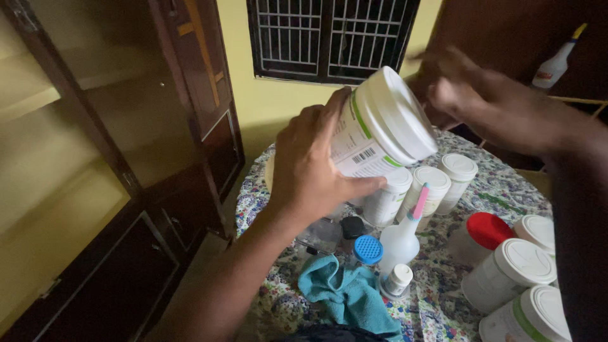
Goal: The person wipes several white plastic containers with a teal cloth on a table, then places them into a wooden cabinet. The person repeats this process for multiple containers, wiping each one before storing it.
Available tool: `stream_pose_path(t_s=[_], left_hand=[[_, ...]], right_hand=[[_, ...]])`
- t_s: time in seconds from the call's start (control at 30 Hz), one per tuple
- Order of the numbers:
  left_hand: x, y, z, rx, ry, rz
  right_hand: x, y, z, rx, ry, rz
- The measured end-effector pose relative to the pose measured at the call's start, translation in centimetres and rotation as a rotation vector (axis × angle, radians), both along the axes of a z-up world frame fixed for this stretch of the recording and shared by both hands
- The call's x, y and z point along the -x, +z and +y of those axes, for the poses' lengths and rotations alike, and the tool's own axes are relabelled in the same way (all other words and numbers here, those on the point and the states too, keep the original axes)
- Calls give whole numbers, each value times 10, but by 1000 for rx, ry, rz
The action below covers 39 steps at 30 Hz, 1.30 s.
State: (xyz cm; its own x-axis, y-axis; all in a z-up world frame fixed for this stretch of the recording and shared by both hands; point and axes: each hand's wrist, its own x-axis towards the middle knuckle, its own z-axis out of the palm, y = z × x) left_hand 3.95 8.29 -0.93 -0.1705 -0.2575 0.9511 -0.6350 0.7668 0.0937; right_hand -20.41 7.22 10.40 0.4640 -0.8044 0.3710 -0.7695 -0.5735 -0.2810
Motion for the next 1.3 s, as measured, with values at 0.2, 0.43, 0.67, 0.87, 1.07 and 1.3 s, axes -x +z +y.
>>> stream_pose_path(t_s=[0.2, 0.43, 0.67, 0.87, 1.07, 1.3], left_hand=[[4, 6, 7, -34, 218, -56], [8, -2, 9, -131, 145, 2], [-17, -9, -5, -518, -377, 127], [4, 4, -10, -179, 0, 92], [-13, 35, -10, -459, -715, 184], [-1, 27, -9, -274, -433, 272]], right_hand=[[-26, -16, -1, 78, -110, -25], [-31, -20, -17, -320, -345, -105], [-16, -6, -16, 51, 286, 81], [-25, 2, -18, -224, -166, -186], [-31, 24, 15, 95, 330, -126], [-58, -2, 4, 130, 233, -584]])
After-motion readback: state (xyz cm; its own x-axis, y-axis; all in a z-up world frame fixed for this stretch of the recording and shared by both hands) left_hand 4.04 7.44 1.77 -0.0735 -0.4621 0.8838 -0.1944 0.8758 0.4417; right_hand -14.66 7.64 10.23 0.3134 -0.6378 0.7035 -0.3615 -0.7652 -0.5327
